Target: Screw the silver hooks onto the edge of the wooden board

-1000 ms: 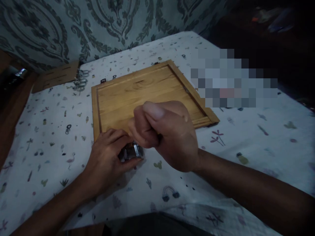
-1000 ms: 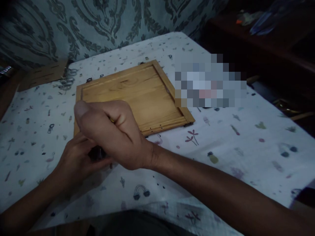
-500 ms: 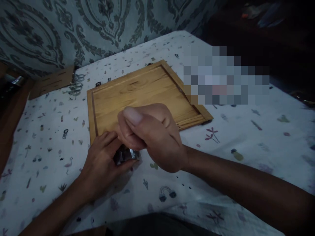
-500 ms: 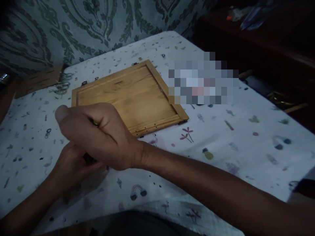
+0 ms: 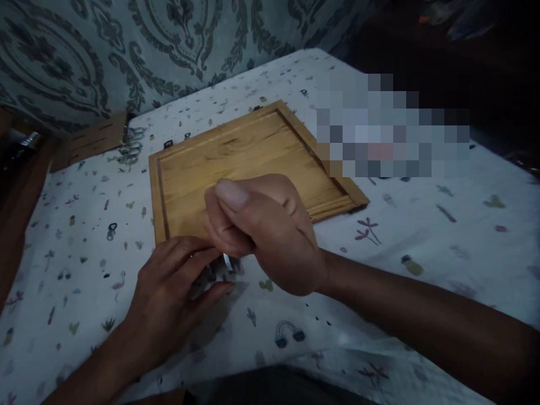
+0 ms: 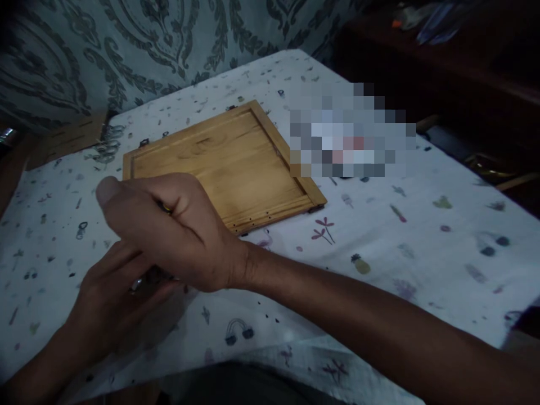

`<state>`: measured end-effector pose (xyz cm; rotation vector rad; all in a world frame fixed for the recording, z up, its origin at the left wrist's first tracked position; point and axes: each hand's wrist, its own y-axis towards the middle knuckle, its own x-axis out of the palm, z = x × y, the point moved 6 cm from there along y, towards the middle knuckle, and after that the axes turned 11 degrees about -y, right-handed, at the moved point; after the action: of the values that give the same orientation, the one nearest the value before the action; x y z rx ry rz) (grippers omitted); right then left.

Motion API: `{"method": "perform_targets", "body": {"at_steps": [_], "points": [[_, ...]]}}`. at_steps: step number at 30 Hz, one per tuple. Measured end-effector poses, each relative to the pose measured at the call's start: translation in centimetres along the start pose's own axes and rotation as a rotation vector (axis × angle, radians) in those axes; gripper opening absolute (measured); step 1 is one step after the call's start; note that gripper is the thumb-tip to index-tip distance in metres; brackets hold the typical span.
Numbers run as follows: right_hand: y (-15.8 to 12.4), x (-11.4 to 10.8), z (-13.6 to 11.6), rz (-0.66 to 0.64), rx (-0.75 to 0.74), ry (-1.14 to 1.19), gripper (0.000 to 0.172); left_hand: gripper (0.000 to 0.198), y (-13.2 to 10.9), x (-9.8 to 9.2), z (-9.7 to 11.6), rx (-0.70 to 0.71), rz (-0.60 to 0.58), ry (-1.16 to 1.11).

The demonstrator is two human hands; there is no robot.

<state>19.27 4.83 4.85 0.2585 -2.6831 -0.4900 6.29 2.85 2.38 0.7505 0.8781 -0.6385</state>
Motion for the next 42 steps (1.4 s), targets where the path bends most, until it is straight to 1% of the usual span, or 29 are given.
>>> {"method": "perform_targets", "body": {"at_steps": [3, 10, 15, 21, 26, 29, 32, 36, 39, 42], "points": [[0.1, 0.0, -0.1, 0.006, 0.005, -0.003, 0.048, 0.026, -0.1, 0.3, -0.1, 0.028, -0.008, 0.025], [0.1, 0.1, -0.2, 0.005, -0.026, 0.039, 0.047, 0.023, 0.2, 0.4, -0.1, 0.024, -0.035, 0.027], [0.0, 0.2, -0.1, -0.001, -0.031, 0.032, 0.047, 0.02, 0.4, 0.2, -0.2, 0.037, -0.024, 0.004], [0.1, 0.3, -0.2, -0.015, -0.047, 0.071, 0.05, 0.017, 0.7, 0.0, -0.2, 0.046, -0.039, -0.003], [0.0, 0.3, -0.1, -0.015, -0.017, 0.06, 0.05, 0.02, 0.9, 0.1, -0.3, 0.025, -0.029, -0.06], [-0.1, 0.3, 0.0, -0.017, -0.018, 0.065, 0.049, 0.023, 0.9, 0.1, -0.7, -0.027, -0.008, -0.072], [-0.1, 0.2, 0.1, -0.023, -0.022, 0.048, 0.049, 0.03, 0.9, 0.3, -1.2, -0.073, 0.001, -0.036], [-0.1, 0.2, 0.1, -0.019, -0.019, 0.023, 0.048, 0.036, 0.8, 0.9, -1.1, -0.043, -0.002, 0.049], [-0.2, 0.3, -0.2, -0.027, -0.012, 0.014, 0.046, 0.032, 0.9, 1.0, -0.9, -0.013, 0.017, 0.077], [-0.2, 0.3, -0.3, 0.001, 0.035, -0.039, 0.044, 0.026, 1.0, 0.9, -0.7, 0.001, 0.023, 0.05]]}}
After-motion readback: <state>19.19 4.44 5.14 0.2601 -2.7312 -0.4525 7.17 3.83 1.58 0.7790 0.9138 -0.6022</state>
